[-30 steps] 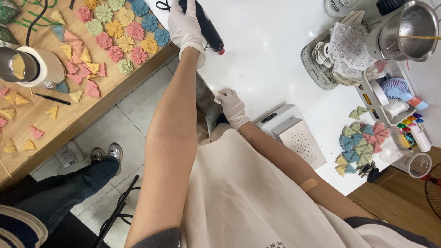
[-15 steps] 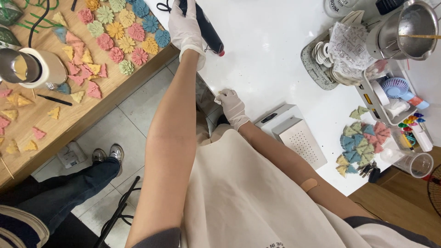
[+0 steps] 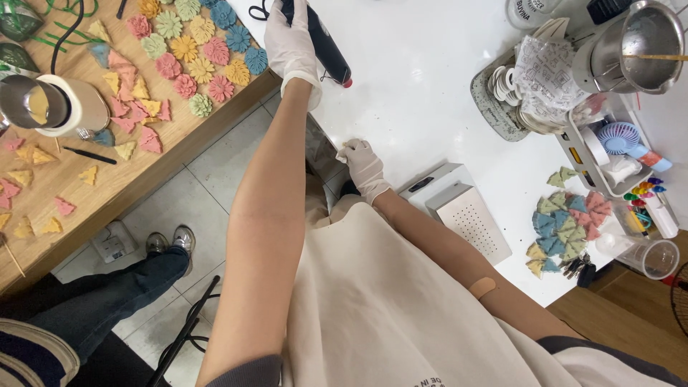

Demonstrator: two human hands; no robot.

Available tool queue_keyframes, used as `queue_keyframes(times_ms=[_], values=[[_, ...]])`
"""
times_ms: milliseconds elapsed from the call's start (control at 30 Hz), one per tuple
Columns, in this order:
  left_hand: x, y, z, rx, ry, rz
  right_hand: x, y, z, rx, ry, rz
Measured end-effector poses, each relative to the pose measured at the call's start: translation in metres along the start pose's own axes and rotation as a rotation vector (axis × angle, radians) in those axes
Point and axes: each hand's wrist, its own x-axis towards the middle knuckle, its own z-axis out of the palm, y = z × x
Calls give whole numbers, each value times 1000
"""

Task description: Use a heat gun to melt or smooth the surface of decorative wax shapes on a production table.

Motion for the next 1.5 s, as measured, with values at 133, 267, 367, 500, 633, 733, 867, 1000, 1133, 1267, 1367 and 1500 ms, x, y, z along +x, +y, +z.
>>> queue_keyframes(times_ms=[133, 267, 367, 500, 633, 733, 867, 1000, 1133, 1267, 1367, 1500], values=[[-3, 7, -4, 164, -1, -45, 0, -2, -3, 10, -8, 18], [3, 4, -10, -4, -63, 84, 2, -5, -3, -39, -19, 53], [-7, 38, -21, 72, -126, 62, 0, -14, -2, -78, -23, 122], [-1, 63, -27, 1, -256, 134, 11, -22, 1, -128, 24, 232], [17, 58, -28, -34, -379, 128, 12, -27, 15, -135, 73, 365], [35, 57, -30, -95, -474, 158, 20, -29, 37, 388, 263, 742], [43, 64, -36, -129, -510, 225, 24, -58, 43, 161, 291, 781], [53, 71, -42, -98, -564, 266, 36, -91, 57, -51, 255, 690], [59, 80, -47, -8, -576, 254, 81, -117, 45, 198, 318, 957], [62, 82, -53, -43, -636, 260, 93, -120, 50, 515, 392, 1178], [68, 84, -52, -7, -633, 274, 109, -104, 41, 470, 393, 1139], [73, 83, -65, 60, -577, 256, 133, -77, 21, 281, 377, 1179]])
